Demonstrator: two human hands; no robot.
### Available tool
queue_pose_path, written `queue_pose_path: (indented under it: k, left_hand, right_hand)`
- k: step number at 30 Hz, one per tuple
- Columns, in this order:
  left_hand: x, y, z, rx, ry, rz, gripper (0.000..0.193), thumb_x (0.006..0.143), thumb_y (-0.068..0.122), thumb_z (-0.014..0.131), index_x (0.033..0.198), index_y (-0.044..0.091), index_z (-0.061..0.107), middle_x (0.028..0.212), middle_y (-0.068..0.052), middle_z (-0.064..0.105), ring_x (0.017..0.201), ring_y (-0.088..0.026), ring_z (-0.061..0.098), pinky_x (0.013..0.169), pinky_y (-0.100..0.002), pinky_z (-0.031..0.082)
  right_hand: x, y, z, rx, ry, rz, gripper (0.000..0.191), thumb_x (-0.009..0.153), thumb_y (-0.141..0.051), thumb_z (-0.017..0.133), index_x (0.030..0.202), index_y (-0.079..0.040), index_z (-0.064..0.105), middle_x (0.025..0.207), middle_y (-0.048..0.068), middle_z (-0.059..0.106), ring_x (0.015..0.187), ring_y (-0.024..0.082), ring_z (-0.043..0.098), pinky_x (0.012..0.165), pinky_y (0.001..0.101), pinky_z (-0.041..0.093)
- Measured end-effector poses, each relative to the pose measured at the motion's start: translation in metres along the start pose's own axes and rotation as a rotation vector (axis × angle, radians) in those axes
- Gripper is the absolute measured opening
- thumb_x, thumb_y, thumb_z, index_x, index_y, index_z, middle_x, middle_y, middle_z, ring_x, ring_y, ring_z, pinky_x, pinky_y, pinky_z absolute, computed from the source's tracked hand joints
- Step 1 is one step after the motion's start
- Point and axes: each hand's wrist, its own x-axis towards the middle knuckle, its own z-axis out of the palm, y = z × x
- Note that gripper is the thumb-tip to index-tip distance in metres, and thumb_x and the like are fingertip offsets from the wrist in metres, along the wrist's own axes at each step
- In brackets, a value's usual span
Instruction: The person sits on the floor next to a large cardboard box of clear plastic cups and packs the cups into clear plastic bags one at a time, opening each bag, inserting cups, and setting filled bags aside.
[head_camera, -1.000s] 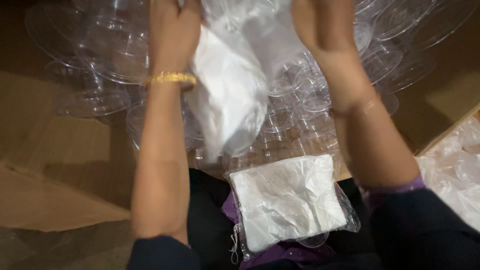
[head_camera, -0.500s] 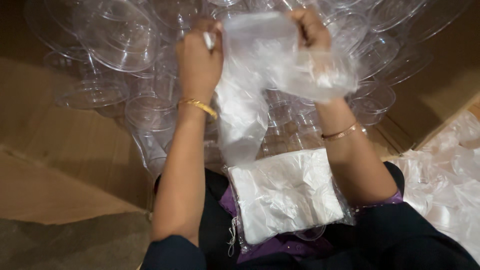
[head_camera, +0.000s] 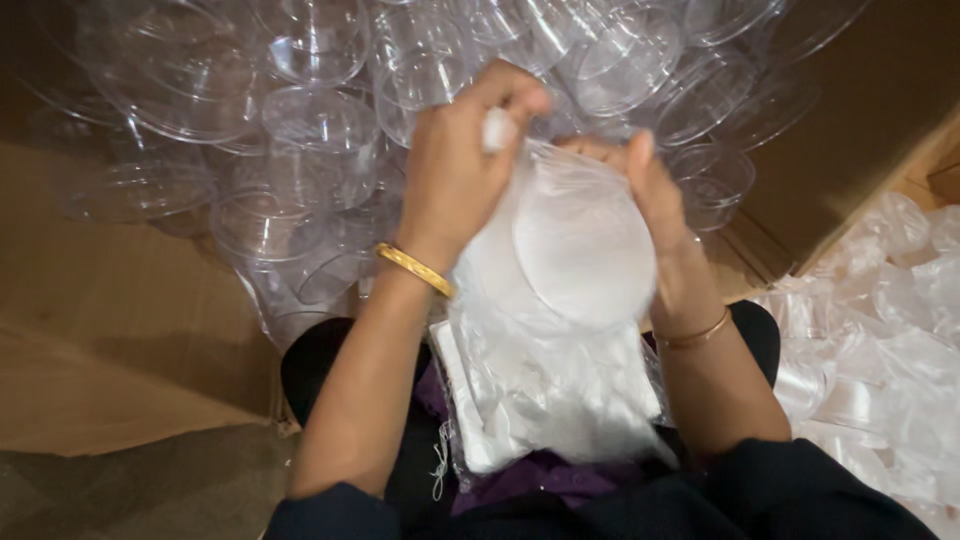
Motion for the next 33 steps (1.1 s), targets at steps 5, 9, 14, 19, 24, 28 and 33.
queue_pose_path:
  k: [5,9,14,19,24,28,33]
  left_hand:
    - [-0.007,0.002,0.036,0.083,-0.108,-0.02,0.012,0.104,0.014,0.06,0.108,0.007,0.069,0.098,-0.009,0.077,0.087,-0.03,0.075,0.073,-0.036,0.056]
    - [-0.03,-0.003,0.039,0.026,-0.089,-0.155,0.023,0.105,0.025,0.059,0.118,0.008,0.068,0.087,-0.006,0.077,0.083,-0.025,0.077,0.071,-0.035,0.056]
    - [-0.04,-0.008,0.042,0.001,-0.025,-0.243,0.031,0.109,0.032,0.052,0.119,0.008,0.07,0.086,-0.003,0.078,0.072,-0.02,0.075,0.066,-0.034,0.055]
    - [-0.039,0.001,0.059,0.021,-0.084,-0.317,0.037,0.108,0.036,0.047,0.108,0.011,0.074,0.08,-0.002,0.079,0.056,-0.019,0.067,0.06,-0.033,0.051]
    - [-0.04,0.016,0.069,-0.057,-0.087,-0.396,0.037,0.109,0.036,0.047,0.104,0.01,0.073,0.077,-0.003,0.079,0.058,-0.016,0.069,0.06,-0.031,0.051]
    - [-0.048,0.012,0.058,-0.153,-0.003,-0.311,0.024,0.107,0.027,0.06,0.112,0.006,0.07,0.087,-0.005,0.079,0.082,-0.012,0.078,0.075,-0.027,0.057]
    - [-0.06,-0.01,0.045,-0.387,-0.183,-0.303,0.026,0.094,0.012,0.078,0.118,0.004,0.074,0.105,-0.006,0.08,0.094,-0.012,0.073,0.084,-0.028,0.058]
  right_hand:
    - [-0.071,0.003,0.02,-0.114,-0.181,0.242,0.058,0.105,-0.046,0.064,0.12,0.01,0.068,0.12,0.022,0.072,0.118,0.033,0.07,0.109,0.0459,0.052]
    - [-0.18,-0.033,-0.016,-0.739,0.59,0.408,0.041,0.098,-0.031,0.06,0.121,0.001,0.071,0.115,0.012,0.075,0.105,0.019,0.07,0.089,0.034,0.056]
    - [-0.331,-0.081,-0.079,-1.495,1.233,1.141,0.034,0.107,-0.03,0.061,0.125,-0.004,0.074,0.095,0.013,0.074,0.082,0.021,0.066,0.075,0.0381,0.054]
    - [-0.314,-0.086,-0.084,-1.769,1.406,0.806,0.028,0.107,-0.024,0.065,0.126,-0.005,0.072,0.113,0.008,0.072,0.097,0.018,0.064,0.087,0.0324,0.052]
    - [-0.142,-0.03,-0.031,-1.113,0.596,0.021,0.037,0.101,-0.023,0.058,0.132,-0.004,0.063,0.131,0.006,0.065,0.12,0.014,0.059,0.1,0.0284,0.049]
    - [-0.058,0.009,-0.008,-0.741,0.576,0.111,0.026,0.095,-0.005,0.072,0.12,0.003,0.069,0.111,0.005,0.073,0.098,0.009,0.065,0.087,0.0256,0.054]
    - [-0.049,0.005,0.012,-1.154,0.603,0.047,0.016,0.099,-0.004,0.066,0.113,0.0,0.074,0.099,0.009,0.079,0.087,0.011,0.071,0.077,0.0268,0.057]
